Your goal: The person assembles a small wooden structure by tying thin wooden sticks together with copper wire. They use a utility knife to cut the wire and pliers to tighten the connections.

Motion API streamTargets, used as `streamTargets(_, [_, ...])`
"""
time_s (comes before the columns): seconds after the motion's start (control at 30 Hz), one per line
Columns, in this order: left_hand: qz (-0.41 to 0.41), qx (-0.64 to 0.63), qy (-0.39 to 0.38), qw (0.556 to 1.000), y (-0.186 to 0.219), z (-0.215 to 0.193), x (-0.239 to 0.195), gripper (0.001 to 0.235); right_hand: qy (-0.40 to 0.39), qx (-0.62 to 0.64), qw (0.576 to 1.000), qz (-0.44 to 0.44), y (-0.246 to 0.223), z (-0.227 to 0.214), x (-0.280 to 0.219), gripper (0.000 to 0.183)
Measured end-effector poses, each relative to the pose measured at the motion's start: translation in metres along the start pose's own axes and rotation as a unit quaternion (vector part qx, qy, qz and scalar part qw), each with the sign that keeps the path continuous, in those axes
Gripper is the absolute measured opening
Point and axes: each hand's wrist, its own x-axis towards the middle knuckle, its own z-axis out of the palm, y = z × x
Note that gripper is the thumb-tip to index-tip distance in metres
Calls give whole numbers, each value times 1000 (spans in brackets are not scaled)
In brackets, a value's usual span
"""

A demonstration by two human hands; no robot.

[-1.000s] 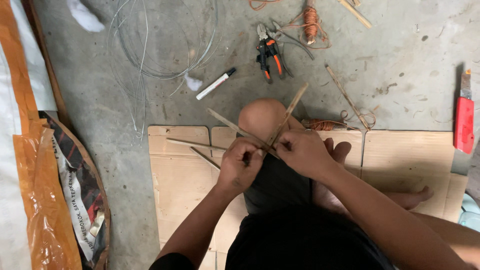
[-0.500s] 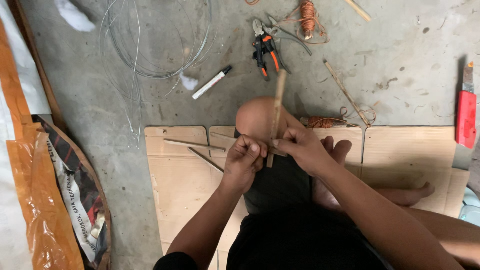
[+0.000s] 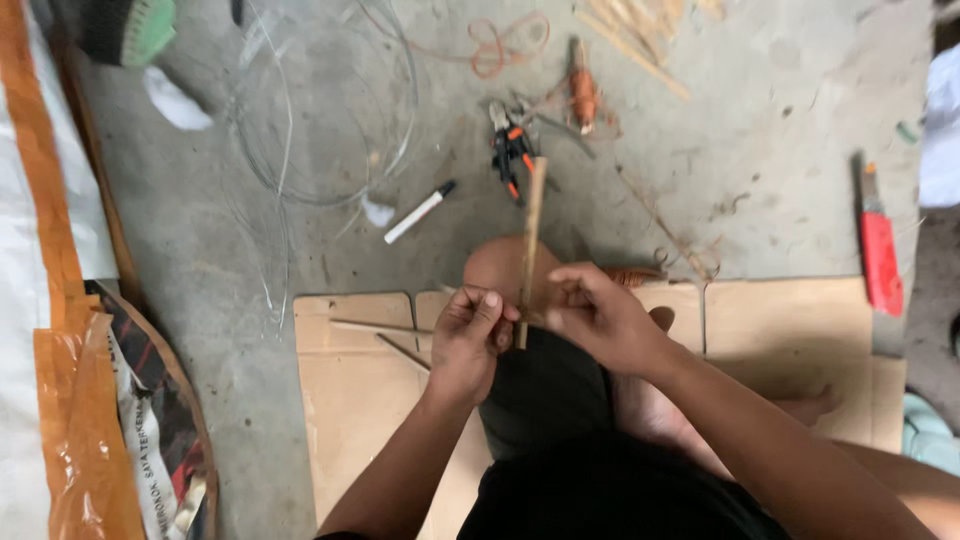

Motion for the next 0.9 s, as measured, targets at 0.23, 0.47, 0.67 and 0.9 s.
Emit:
streamTargets(0.23, [54,-1,-126,991,68,115,20,20,92,-203,969,-104,-92,-41,5,21])
streamTargets(0.47, [346,546,-104,756,100,150,24,40,194,-62,979,4,-133,-125,15,19])
streamTargets(0.67, [79,441,-285,847,67,156,53,42,210,53,975,41,-112,-131,2,18])
streamTargets(0.9, [73,439,-258,857,36,184,59,26,210,52,975,58,-107,-129,-5,20])
